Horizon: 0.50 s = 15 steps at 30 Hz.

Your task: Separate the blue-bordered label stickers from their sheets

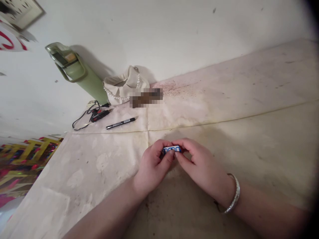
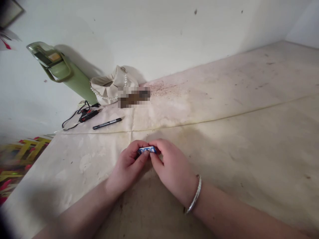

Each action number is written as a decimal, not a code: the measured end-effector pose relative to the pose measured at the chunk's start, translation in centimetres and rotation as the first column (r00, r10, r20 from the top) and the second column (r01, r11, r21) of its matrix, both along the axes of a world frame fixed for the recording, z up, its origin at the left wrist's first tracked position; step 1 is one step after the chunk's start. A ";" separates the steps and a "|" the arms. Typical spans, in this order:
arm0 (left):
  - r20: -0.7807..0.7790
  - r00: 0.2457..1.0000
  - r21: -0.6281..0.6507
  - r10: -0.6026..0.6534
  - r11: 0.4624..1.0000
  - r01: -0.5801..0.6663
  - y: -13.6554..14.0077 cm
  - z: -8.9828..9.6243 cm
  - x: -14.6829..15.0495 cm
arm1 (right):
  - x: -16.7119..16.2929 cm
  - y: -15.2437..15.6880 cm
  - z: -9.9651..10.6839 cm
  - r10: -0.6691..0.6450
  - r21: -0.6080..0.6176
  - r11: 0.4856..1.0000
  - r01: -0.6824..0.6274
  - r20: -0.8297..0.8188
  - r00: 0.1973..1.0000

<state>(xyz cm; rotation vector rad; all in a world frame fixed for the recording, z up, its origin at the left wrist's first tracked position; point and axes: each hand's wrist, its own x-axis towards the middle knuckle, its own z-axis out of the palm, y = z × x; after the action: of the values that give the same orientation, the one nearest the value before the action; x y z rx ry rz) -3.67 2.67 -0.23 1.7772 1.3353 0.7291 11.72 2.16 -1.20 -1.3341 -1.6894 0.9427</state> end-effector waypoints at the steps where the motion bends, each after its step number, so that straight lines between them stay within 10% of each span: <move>1: 0.000 1.000 -0.002 0.002 1.000 -0.002 0.0 -0.1 0.0 | 0.0 0.0 0.0 0.004 -0.014 1.000 -0.005 -0.004 1.000; 15: -0.061 0.998 0.021 0.008 1.000 -0.007 0.1 0.0 -0.1 | 0.1 0.1 0.0 -0.039 -0.023 0.999 0.039 0.021 0.999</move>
<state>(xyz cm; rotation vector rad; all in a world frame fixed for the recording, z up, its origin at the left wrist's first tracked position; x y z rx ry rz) -3.73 2.75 -0.24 1.8250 1.3800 0.7005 11.84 2.22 -1.18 -1.3914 -1.6670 0.9315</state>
